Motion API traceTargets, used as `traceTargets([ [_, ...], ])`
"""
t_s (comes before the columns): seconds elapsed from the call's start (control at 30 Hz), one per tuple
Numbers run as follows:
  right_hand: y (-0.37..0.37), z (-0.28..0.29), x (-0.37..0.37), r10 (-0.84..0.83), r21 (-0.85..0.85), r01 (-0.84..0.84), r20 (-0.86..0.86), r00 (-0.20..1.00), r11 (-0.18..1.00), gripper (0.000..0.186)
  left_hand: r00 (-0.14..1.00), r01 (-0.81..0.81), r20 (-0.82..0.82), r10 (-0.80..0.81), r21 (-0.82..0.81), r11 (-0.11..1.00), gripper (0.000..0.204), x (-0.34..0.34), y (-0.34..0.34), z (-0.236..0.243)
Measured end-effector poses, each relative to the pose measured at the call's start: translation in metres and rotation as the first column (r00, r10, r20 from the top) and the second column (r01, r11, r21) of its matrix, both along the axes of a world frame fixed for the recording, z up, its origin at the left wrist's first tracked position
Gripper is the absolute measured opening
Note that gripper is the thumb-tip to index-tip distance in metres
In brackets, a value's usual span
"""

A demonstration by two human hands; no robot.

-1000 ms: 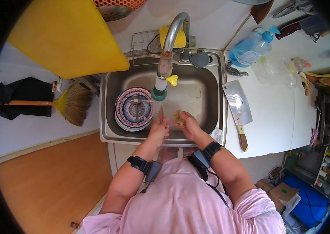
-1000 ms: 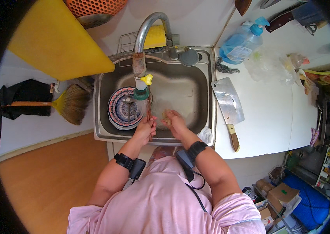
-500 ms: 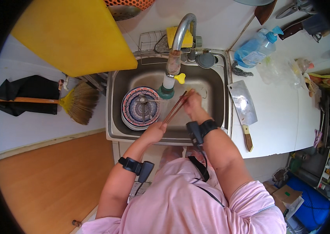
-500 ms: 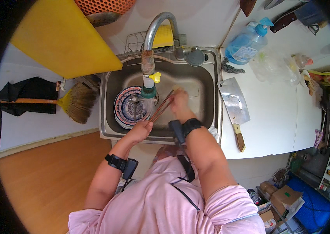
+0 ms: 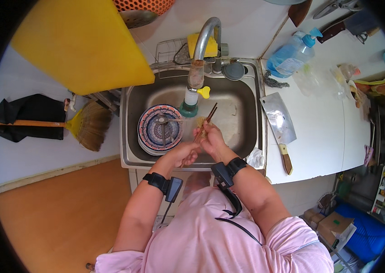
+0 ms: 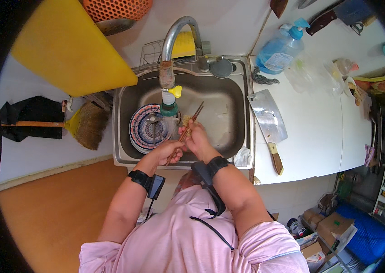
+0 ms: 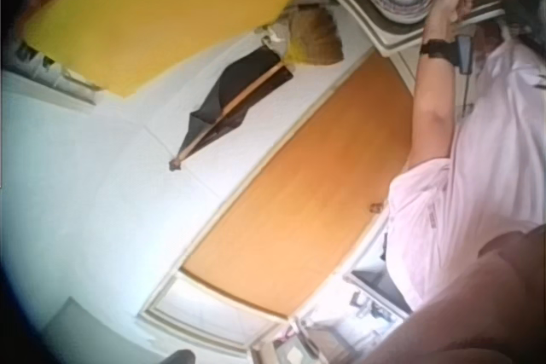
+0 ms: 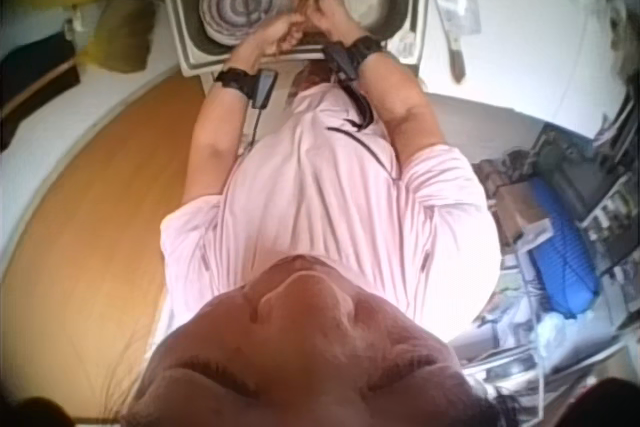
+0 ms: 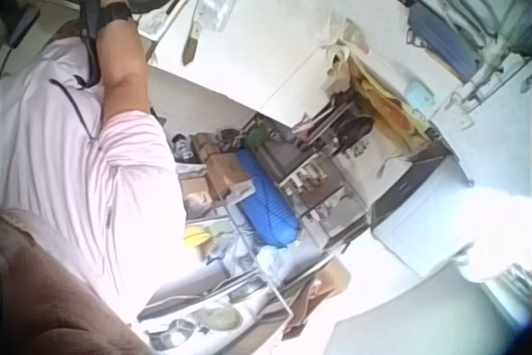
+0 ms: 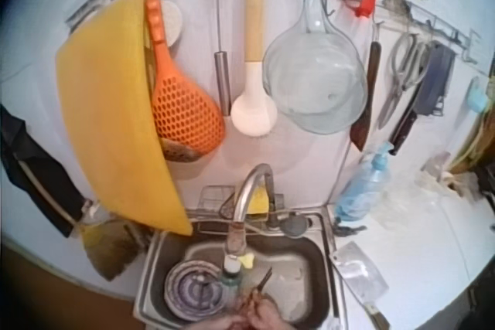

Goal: Wash dishes, chopsticks, and a bowl in a kitchen sink.

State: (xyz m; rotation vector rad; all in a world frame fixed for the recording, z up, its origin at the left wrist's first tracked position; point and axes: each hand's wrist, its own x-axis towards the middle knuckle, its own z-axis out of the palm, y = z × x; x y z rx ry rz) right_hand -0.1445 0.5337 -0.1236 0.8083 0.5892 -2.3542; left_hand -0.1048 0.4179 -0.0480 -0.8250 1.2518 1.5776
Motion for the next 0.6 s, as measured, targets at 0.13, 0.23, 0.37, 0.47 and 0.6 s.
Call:
traceTargets([
  [0.13,0.0,0.024,-0.006,-0.196,0.117,0.191,0.029,0.98,0.975,0.014,0.836,0.193,-0.395,-0.381,-0.439,0.878,0.026,0.014,-0.005,-0.023],
  [0.23,-0.002,0.012,0.004,-0.056,0.011,0.056,0.049,0.997,0.998,0.01,0.797,0.121,-0.455,-0.398,-0.526,0.842,0.03,0.012,0.005,-0.017],
  [0.37,-0.022,0.014,0.021,0.09,0.098,-0.09,0.011,0.996,0.991,0.011,0.816,-0.051,-0.514,-0.266,-0.523,0.851,0.032,0.027,-0.009,-0.059],
  [0.47,-0.033,0.013,0.021,0.175,0.325,-0.173,0.023,0.984,0.93,0.011,0.666,-0.094,-0.559,-0.494,-0.72,0.688,0.034,0.028,-0.013,-0.054],
  [0.6,-0.031,0.009,-0.009,0.162,0.561,-0.118,-0.029,0.986,0.819,0.011,0.636,-0.009,-0.496,-0.591,-0.771,0.637,0.032,0.028,-0.021,-0.008],
])
